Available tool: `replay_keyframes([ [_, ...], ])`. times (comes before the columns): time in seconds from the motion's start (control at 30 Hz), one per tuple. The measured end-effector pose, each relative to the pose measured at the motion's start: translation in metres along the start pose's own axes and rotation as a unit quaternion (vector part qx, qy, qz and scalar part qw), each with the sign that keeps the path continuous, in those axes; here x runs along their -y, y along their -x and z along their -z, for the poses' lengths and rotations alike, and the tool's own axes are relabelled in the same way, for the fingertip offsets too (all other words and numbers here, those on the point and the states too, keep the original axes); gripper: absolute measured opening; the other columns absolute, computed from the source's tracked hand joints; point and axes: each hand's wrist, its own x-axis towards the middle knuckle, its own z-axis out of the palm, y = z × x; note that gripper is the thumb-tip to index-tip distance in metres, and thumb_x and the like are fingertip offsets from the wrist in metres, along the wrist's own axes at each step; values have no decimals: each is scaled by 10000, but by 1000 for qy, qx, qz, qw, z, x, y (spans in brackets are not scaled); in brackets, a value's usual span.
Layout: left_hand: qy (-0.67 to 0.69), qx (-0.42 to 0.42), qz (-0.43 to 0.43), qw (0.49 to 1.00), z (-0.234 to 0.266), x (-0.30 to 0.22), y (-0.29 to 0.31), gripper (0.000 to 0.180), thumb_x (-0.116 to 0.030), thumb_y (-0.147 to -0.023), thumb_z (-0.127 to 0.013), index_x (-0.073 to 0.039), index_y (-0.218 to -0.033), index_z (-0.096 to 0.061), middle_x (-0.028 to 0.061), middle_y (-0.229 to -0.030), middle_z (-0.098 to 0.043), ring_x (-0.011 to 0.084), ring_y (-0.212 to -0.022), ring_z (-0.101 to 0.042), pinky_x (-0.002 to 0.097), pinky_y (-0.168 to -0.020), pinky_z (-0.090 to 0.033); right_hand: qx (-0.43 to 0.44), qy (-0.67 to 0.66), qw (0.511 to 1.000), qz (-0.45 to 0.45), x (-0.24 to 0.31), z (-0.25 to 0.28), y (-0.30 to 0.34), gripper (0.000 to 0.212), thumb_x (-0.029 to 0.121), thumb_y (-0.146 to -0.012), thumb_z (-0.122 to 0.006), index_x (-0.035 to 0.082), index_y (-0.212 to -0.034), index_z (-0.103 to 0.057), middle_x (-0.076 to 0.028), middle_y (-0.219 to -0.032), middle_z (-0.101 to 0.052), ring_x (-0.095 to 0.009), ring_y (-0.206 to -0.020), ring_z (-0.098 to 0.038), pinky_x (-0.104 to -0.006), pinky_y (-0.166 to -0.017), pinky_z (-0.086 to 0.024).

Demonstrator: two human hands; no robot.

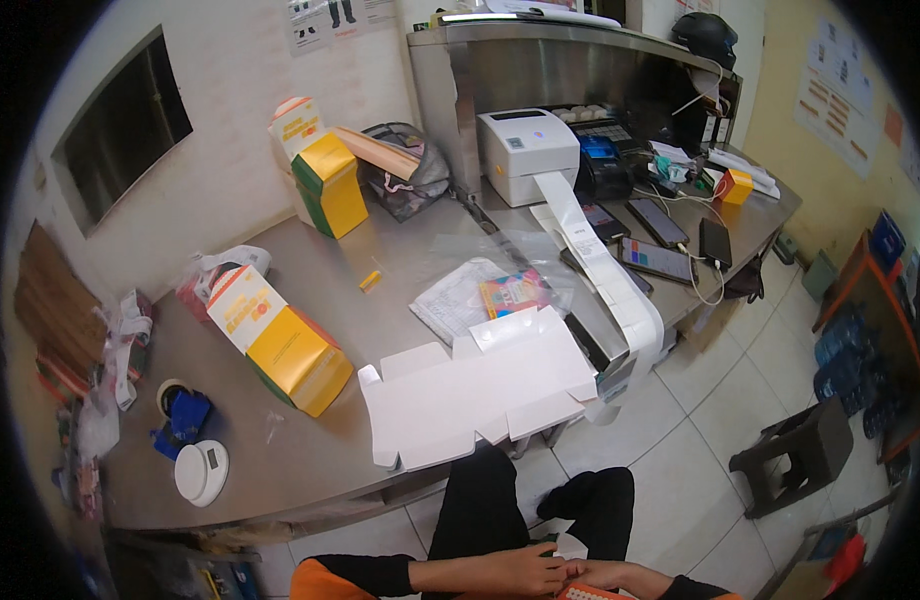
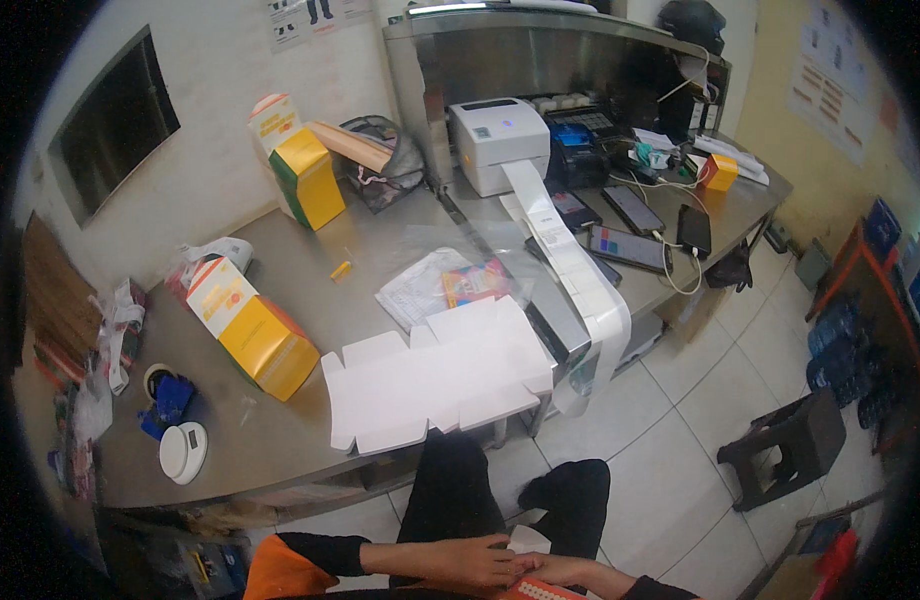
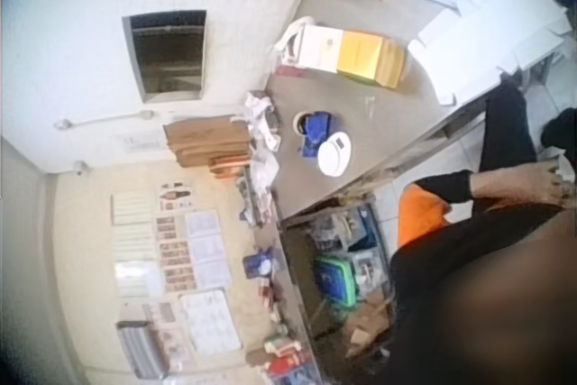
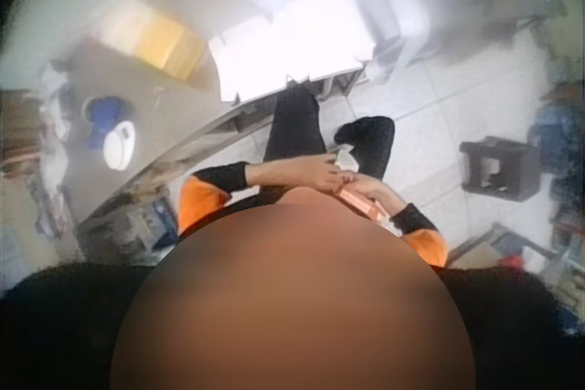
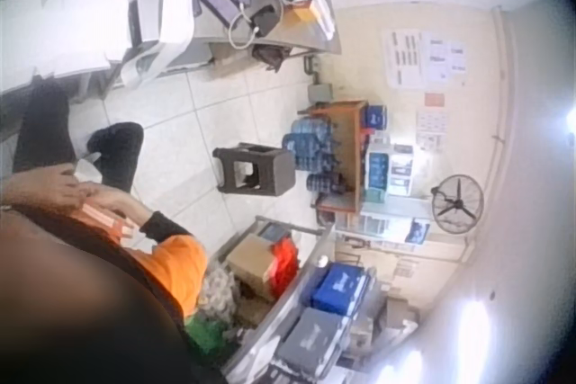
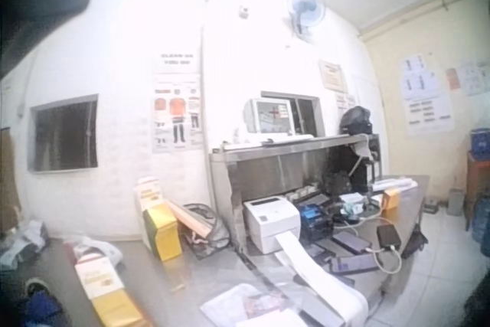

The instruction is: The person assembles small rectangular boxes by folding flat cardboard pieces and inserting them into larger yellow and green outer boxes. The person repeatedly picks up flat pieces, folds them, and places them into the outer boxes on a cluttered metal counter.

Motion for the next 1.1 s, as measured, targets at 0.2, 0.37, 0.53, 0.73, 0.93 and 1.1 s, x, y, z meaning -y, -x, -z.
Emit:
replay_keyframes([
  [0.2,140,233,99,957,-22,5,14,259,-116,-873,-594,-30,-1118,-585,94,-1130,-588,253,-1102,-540,471,-964,-400,-55,45,997,-8,2,0,2,374,234,-938,-544,41,-1244,-452,-73,-1083,-583,-130,-966,-576,-232,-877,-444],
  [0.37,139,55,161,976,-6,33,24,181,-142,-858,-597,-83,-1027,-625,31,-1006,-596,200,-990,-542,362,-924,-386,-161,69,943,284,61,29,62,415,281,-938,-515,45,-1268,-427,-184,-1177,-561,-257,-1108,-557,-362,-972,-438],
  [0.53,397,-64,307,863,-12,39,36,206,-148,-883,-597,-78,-1073,-636,72,-1077,-589,242,-1060,-511,390,-946,-361,-281,-116,801,515,82,17,95,731,614,-877,-433,112,-1398,-322,-211,-1314,-481,-321,-1201,-490,-461,-1022,-369],
  [0.73,302,139,376,865,-61,42,48,334,-223,-909,-584,-54,-1195,-558,88,-1215,-507,245,-1167,-457,366,-1022,-308,-384,31,826,412,81,-18,51,355,235,-909,-567,47,-1171,-416,-219,-1225,-555,-267,-1078,-583,-363,-895,-492],
  [0.93,378,-207,441,787,-64,24,41,613,-254,-913,-577,-88,-1426,-288,137,-1353,-454,225,-1178,-476,335,-959,-387,-431,173,785,410,78,-21,14,236,16,-869,-595,22,-1025,-419,-207,-1155,-605,-212,-1028,-602,-298,-853,-501],
  [1.1,277,-205,598,724,-53,17,28,462,-203,-901,-600,-61,-1319,-463,130,-931,-659,161,-736,-609,293,-664,-497,-448,232,772,386,83,-27,-7,227,36,-852,-640,4,-1009,-479,-162,-1101,-639,-157,-1009,-608,-275,-833,-495],
])
